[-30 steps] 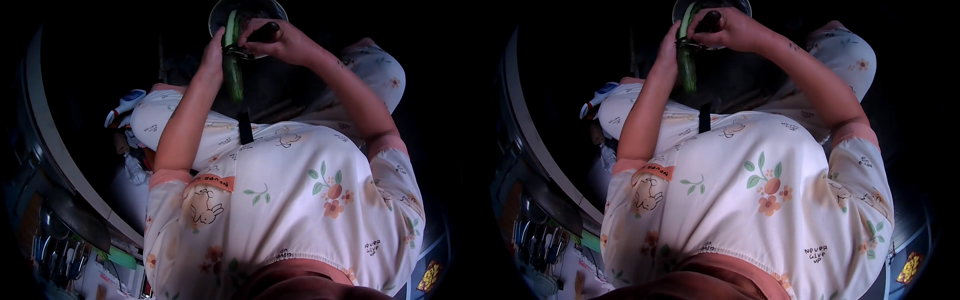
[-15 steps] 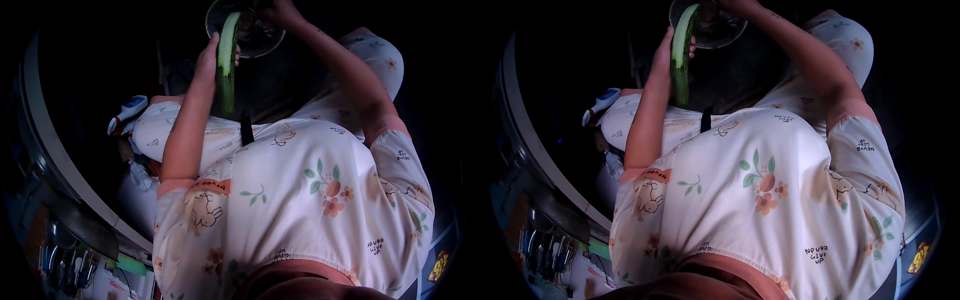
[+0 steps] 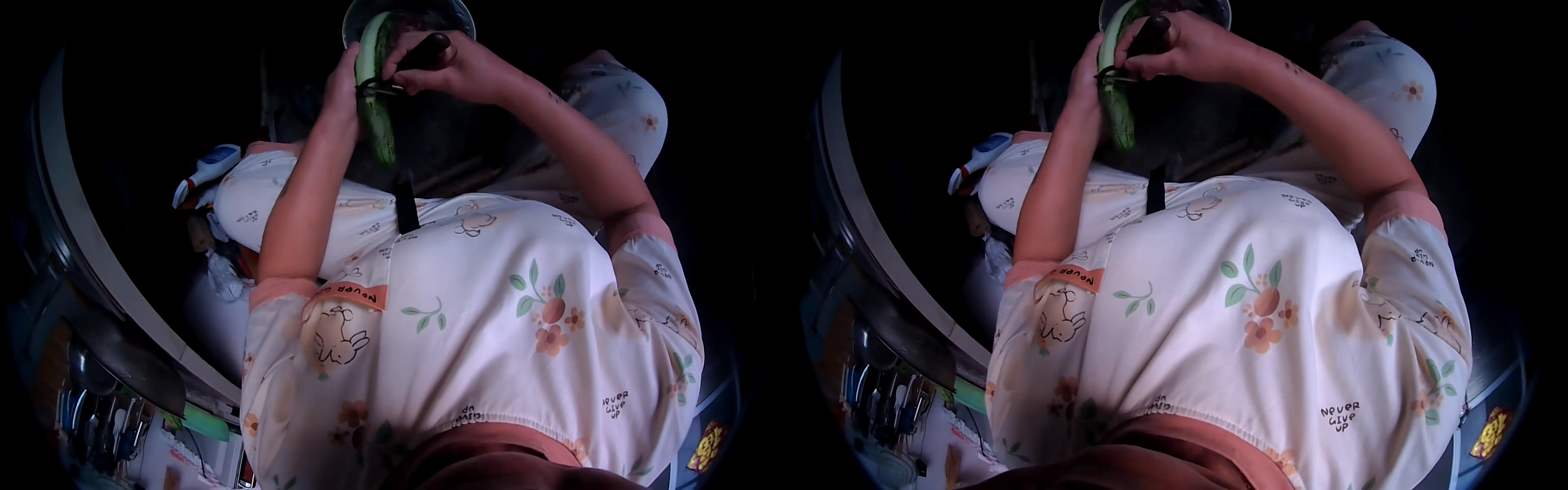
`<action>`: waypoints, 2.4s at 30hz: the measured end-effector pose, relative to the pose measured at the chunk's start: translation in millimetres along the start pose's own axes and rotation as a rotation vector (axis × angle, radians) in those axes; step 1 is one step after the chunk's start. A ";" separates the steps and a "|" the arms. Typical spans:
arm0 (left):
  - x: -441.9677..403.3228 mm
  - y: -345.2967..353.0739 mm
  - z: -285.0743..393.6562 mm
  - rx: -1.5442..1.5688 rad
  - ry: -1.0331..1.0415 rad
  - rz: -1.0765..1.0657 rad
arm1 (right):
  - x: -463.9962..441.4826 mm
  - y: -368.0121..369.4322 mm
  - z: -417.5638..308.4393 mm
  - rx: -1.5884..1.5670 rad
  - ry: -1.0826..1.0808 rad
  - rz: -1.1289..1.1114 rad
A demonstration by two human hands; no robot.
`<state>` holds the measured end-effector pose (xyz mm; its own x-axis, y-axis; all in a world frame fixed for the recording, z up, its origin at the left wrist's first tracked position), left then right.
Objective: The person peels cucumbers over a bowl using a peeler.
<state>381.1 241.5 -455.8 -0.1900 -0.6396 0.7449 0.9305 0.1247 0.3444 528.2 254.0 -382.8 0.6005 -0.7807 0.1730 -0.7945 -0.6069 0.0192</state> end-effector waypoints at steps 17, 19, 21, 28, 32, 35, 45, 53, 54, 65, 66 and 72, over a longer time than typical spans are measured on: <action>-4.3 -3.1 2.3 -0.003 0.071 -0.193 | -33.6 -106.0 83.3 0.229 0.182 0.727; -8.4 -12.1 0.7 0.047 0.045 -0.126 | -32.7 -103.1 63.4 0.245 0.175 0.695; -15.7 -17.5 -0.4 0.061 0.035 -0.097 | -26.6 -100.0 41.1 0.264 0.166 0.674; -4.9 -5.6 0.8 0.031 0.028 -0.006 | 7.5 8.5 -13.8 -0.121 -0.011 -0.056; -3.9 -1.7 4.2 0.021 0.077 -0.044 | 0.6 0.3 7.3 -0.117 0.031 -0.010; -15.0 -11.8 -5.4 0.025 0.023 -0.109 | -14.6 -33.5 14.7 0.093 -0.156 0.182; 4.2 3.2 5.4 -0.018 0.065 -0.156 | -27.4 -113.3 105.2 0.111 0.257 0.651; -29.9 -30.1 -6.5 0.065 0.115 -0.099 | -19.6 -67.0 17.4 -0.072 -0.080 0.433; -28.0 -28.8 -5.8 0.066 0.117 -0.096 | -16.5 -57.1 15.2 -0.177 0.052 0.292; -8.5 -8.0 -0.5 -0.013 0.112 -0.018 | -6.6 -14.9 14.0 -0.093 0.013 0.023; -22.6 -15.2 -7.5 0.019 0.080 -0.147 | -11.7 -25.0 9.9 0.035 -0.052 0.104; -17.8 -8.8 -4.4 -0.009 0.054 -0.250 | -50.2 -84.9 84.5 -0.210 0.011 0.313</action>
<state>377.6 248.5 -474.6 -0.3977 -0.6892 0.6056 0.8596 -0.0491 0.5086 573.1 332.1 -476.3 0.3256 -0.9213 0.2126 -0.9413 -0.2946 0.1649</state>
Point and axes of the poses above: each hand's wrist, its own x-axis away from the middle knuckle, its own y-axis out of the palm, z = x × y, the point moved 7 cm from there along -x, towards the middle knuckle, and after that the axes turned 2 degrees about -x, right-handed, at the moved point
